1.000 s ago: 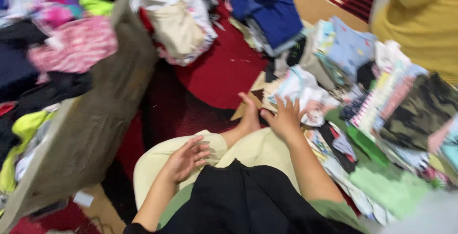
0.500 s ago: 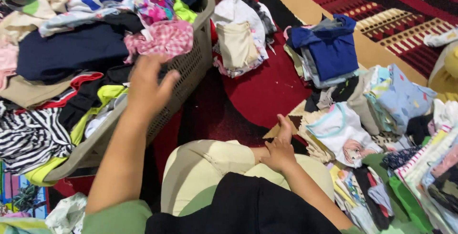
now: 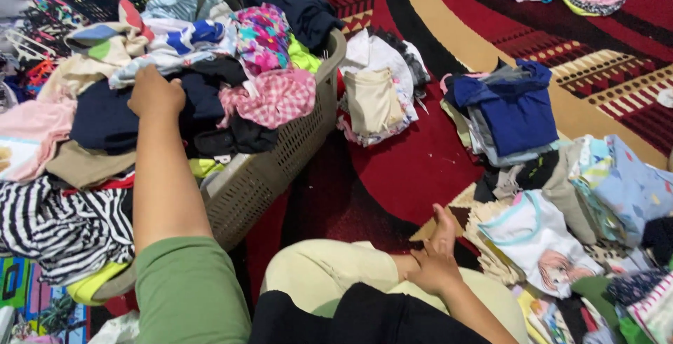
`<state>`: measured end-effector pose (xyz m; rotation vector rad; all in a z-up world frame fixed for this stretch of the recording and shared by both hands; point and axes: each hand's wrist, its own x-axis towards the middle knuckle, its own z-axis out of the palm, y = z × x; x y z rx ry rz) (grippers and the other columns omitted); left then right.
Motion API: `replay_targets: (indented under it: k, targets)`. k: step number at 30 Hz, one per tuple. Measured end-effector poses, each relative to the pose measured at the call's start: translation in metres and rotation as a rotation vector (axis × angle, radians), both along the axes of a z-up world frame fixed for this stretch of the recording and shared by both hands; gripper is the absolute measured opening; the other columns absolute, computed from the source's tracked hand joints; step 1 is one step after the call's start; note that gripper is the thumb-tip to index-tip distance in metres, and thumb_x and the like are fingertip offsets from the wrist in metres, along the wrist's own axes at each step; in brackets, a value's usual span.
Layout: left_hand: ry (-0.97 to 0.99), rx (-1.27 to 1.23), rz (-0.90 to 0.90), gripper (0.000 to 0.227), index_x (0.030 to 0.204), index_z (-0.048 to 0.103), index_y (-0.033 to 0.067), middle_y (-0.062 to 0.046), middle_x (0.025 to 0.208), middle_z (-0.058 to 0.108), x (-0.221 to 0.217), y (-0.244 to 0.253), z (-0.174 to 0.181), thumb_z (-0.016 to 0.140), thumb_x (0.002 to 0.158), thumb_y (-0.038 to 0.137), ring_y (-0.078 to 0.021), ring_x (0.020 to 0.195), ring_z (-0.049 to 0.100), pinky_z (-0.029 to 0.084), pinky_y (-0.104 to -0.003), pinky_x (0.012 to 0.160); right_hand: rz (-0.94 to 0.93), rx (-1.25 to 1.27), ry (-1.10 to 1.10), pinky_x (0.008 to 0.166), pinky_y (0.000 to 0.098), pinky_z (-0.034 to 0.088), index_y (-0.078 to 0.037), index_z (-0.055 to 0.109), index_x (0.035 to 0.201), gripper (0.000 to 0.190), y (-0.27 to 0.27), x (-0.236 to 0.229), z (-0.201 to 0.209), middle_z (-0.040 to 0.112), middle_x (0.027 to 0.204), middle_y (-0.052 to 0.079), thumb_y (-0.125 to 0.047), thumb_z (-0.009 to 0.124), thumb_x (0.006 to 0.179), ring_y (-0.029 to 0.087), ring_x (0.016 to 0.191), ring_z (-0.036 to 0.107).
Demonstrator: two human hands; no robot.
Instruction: Folding various laundry items and organizing them into stacks while sitting on the floor.
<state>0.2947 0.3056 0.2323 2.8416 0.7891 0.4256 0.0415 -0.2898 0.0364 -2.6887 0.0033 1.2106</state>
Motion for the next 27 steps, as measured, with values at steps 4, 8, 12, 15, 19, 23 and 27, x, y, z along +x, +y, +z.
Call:
replay_targets:
  k: [4,8,12,15,19,23,27]
  targets:
    - [-0.228,0.164,0.028,0.046,0.13,0.063,0.0066,-0.017,0.122,0.062,0.035,-0.001,-0.004,0.081,0.099,0.035,-0.0456,0.109,0.066,0.054,-0.061,0.085,-0.012,-0.008,0.027,0.13,0.0576,0.008,-0.033,0.032,0.163,0.08,0.017,0.033,0.01,0.007,0.175,0.006,-0.061,0.061,0.094,0.042,0.161,-0.014]
    - [-0.103,0.2,-0.1,0.023,0.12,0.075,0.0299,-0.011,0.148,0.032,0.055,-0.028,0.001,0.07,0.098,0.027,-0.0407,0.134,0.031,0.038,-0.064,0.095,-0.025,-0.042,0.083,0.13,0.0574,0.006,-0.036,0.03,0.164,0.081,0.011,0.023,0.0,0.003,0.176,0.002,-0.062,0.06,0.093,0.041,0.161,-0.02]
    - [0.12,0.037,-0.104,0.04,0.146,0.056,0.028,-0.005,0.167,0.028,0.065,-0.027,-0.012,0.041,0.109,0.032,-0.0442,0.148,0.014,0.017,-0.063,0.112,-0.033,-0.073,0.138,0.131,0.0572,0.004,-0.039,0.027,0.164,0.082,0.003,0.017,-0.011,0.0,0.176,-0.002,-0.063,0.06,0.092,0.04,0.161,-0.026]
    - [-0.323,0.14,-0.19,0.037,0.126,0.071,0.0158,-0.011,0.138,0.06,0.07,-0.014,-0.024,0.071,0.092,0.027,-0.0371,0.134,0.037,0.028,-0.064,0.096,-0.011,-0.087,0.196,0.132,0.0571,0.002,-0.041,0.026,0.164,0.083,0.003,0.022,-0.013,-0.002,0.177,-0.004,-0.064,0.059,0.092,0.039,0.161,-0.029]
    - [-0.822,0.062,-0.212,0.023,0.097,0.07,0.0176,-0.004,0.099,0.067,0.053,-0.01,-0.016,0.088,0.084,0.019,-0.0338,0.102,0.063,0.043,-0.057,0.086,0.02,-0.099,0.236,0.132,0.0569,0.001,-0.043,0.024,0.164,0.083,0.001,0.022,-0.025,-0.004,0.177,-0.007,-0.064,0.059,0.092,0.038,0.161,-0.033]
    - [-1.2,-0.031,-0.357,0.031,0.092,0.035,0.0099,-0.01,0.087,0.041,0.007,-0.045,0.044,0.052,0.076,-0.01,-0.0311,0.074,0.041,0.039,-0.039,0.069,0.002,-0.085,0.197,0.132,0.0566,0.0,-0.042,0.027,0.164,0.083,-0.001,0.018,-0.025,-0.001,0.177,-0.006,-0.064,0.06,0.091,0.035,0.161,-0.032]
    - [-1.442,-0.239,-0.529,0.033,0.113,0.04,0.0165,-0.006,0.094,0.049,-0.045,-0.122,0.107,0.066,0.099,0.002,-0.0194,0.076,0.057,0.046,-0.032,0.066,-0.01,-0.059,0.155,0.133,0.0562,0.0,-0.04,0.031,0.163,0.081,0.0,0.012,-0.014,0.005,0.176,-0.005,-0.061,0.063,0.091,0.034,0.162,-0.031]
